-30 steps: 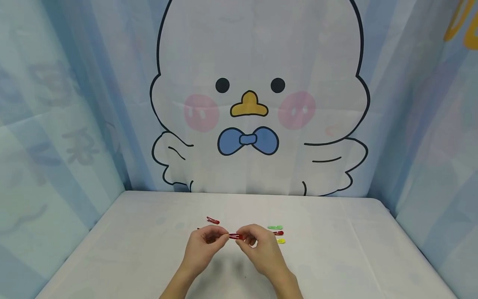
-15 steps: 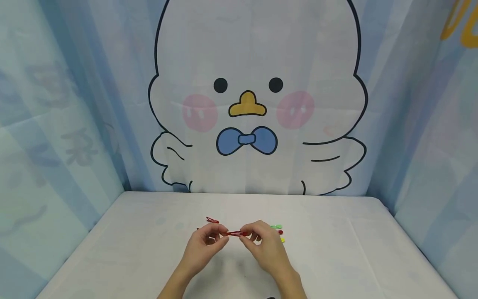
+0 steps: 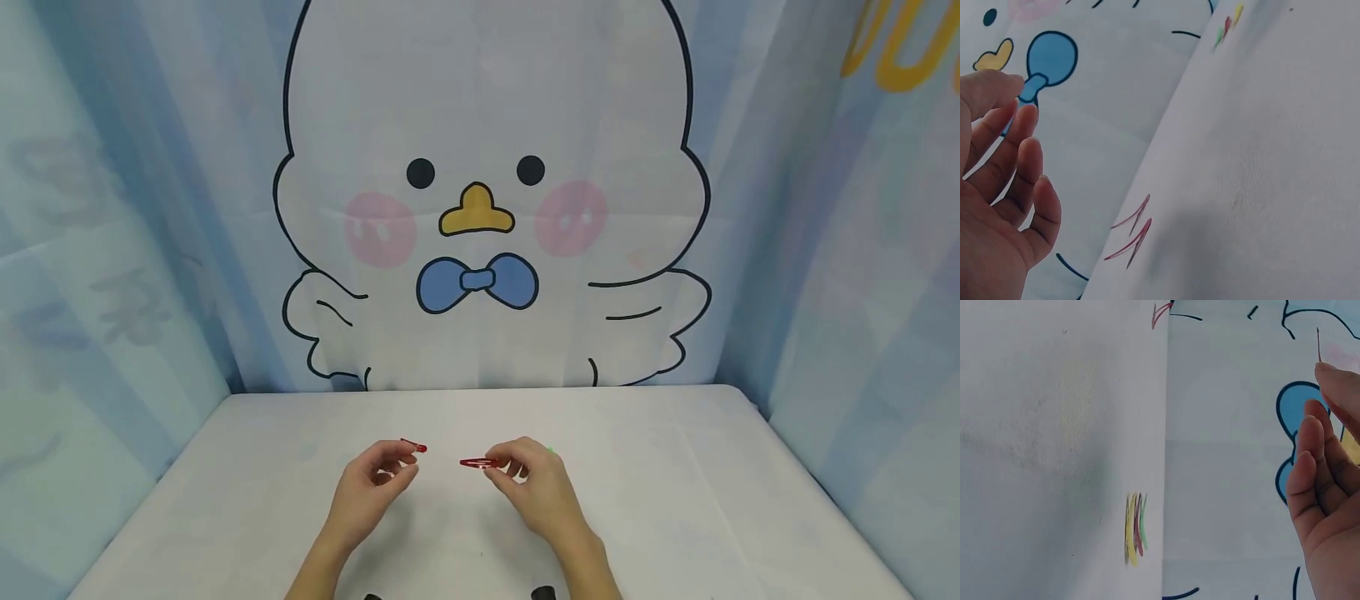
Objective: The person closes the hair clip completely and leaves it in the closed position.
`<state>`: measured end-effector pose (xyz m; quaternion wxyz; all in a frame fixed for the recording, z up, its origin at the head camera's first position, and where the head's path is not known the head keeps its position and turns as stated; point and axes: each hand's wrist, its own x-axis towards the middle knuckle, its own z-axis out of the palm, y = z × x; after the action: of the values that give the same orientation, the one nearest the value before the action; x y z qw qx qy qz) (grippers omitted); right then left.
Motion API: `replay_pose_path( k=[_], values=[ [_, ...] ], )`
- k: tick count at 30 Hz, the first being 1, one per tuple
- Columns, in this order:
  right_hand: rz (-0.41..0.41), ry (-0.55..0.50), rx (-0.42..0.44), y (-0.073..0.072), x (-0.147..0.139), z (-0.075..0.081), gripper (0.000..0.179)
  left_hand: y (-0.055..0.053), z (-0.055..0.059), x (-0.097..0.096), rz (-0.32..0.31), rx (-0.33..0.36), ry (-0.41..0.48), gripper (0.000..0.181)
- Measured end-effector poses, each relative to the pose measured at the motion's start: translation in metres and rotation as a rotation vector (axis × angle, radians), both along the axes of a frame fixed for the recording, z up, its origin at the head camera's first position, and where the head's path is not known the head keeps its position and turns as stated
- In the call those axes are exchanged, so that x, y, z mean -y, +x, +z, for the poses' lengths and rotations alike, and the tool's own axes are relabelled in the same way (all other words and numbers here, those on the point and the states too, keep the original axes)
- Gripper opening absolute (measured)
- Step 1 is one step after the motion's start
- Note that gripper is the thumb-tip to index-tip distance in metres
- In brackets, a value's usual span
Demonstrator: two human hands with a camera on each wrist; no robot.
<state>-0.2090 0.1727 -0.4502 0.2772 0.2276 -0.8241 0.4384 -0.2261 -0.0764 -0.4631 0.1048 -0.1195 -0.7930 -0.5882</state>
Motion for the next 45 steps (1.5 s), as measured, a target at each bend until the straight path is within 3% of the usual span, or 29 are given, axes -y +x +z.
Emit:
replay_pose_path(
  k=[11, 25, 33, 40, 45],
  values=[
    [-0.097, -0.026, 0.116, -0.001, -0.011, 0.0, 0.026, -0.012, -0.007, 0.025, 0.07, 0.003, -0.013, 0.018],
    [-0.17, 0.007, 0.203, 0.001, -0.024, -0.004, 0.024, -0.023, -0.022, 0.033, 0.094, 0.064, -0.081, 0.017],
    [-0.193, 0.044, 0.32, -0.004, -0.033, -0.004, 0.021, -0.03, -0.024, 0.042, 0.076, 0.051, -0.124, 0.016],
    [-0.251, 0.146, 0.456, -0.006, -0.049, -0.005, 0.014, -0.035, -0.023, 0.05, 0.083, 0.059, -0.179, 0.016],
    [-0.262, 0.174, 0.484, -0.007, -0.057, -0.009, 0.014, -0.038, -0.023, 0.051, 0.07, 0.079, -0.215, 0.015]
  ],
)
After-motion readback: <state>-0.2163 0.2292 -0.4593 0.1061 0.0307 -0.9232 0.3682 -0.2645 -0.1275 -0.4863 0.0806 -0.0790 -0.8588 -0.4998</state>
